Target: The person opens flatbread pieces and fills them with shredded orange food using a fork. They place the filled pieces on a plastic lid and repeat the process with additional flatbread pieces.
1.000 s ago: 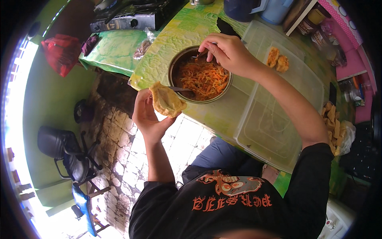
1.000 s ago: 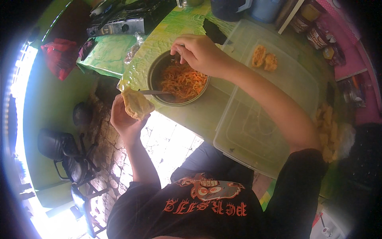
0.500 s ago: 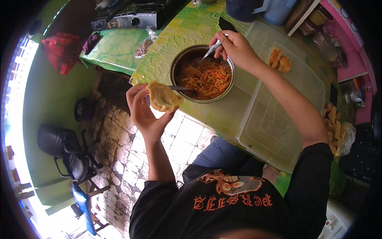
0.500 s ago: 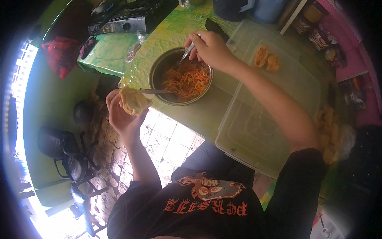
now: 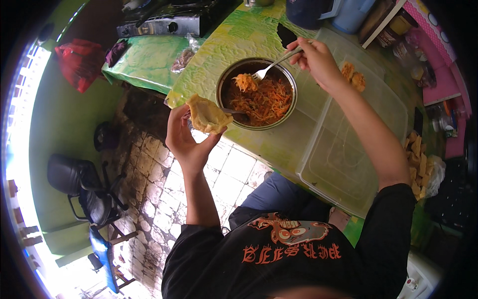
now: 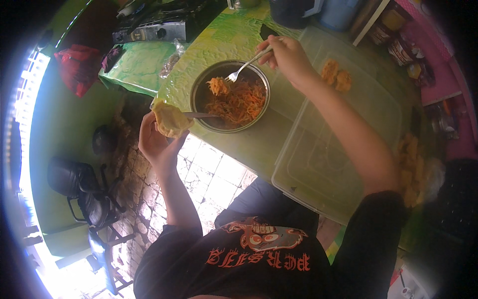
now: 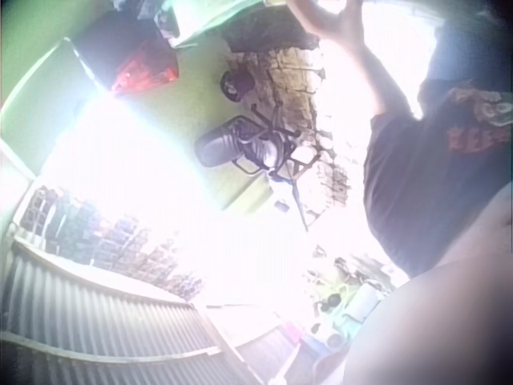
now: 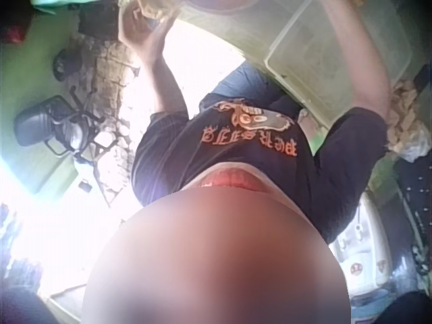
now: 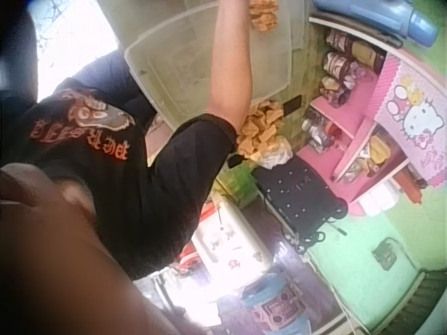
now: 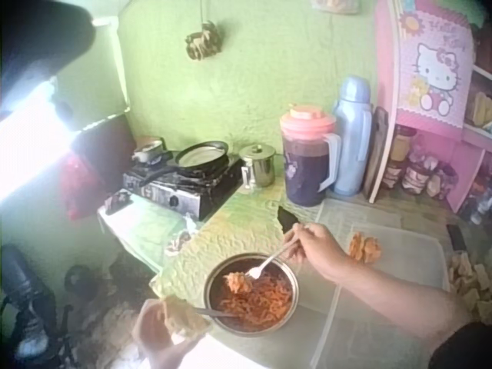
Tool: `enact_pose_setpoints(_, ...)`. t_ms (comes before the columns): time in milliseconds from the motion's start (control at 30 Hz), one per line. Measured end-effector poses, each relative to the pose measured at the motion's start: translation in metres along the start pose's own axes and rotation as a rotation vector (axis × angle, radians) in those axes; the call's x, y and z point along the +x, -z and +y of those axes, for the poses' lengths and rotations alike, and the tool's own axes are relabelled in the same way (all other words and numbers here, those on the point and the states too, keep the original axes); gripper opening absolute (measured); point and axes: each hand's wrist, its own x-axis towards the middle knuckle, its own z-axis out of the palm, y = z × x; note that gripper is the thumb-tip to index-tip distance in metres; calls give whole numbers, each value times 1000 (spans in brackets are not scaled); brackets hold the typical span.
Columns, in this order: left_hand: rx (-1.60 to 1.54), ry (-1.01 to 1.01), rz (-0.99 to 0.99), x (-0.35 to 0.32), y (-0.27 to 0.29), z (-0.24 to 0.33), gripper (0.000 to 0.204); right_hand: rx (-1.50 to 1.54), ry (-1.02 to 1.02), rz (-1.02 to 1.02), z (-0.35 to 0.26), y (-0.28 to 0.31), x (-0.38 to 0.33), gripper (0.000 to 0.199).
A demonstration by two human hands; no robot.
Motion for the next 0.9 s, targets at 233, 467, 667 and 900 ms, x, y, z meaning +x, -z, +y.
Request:
enact_pose_setpoints(233,-7,48,38,11,-12,3,59,158,26,25,-14,24,-1,31)
enact_pose_setpoints(467,60,65,22,18,-28,1,57,222,136,52,-51,41,-6,29)
enact_pose_setpoints(667,192,7,10,24,-33,4,59,200,208,34,-71,46,-8,27)
enact_pose_setpoints(900,210,-38,-23,32,-42,9,61,232,214,-48,-81,30,-8,27)
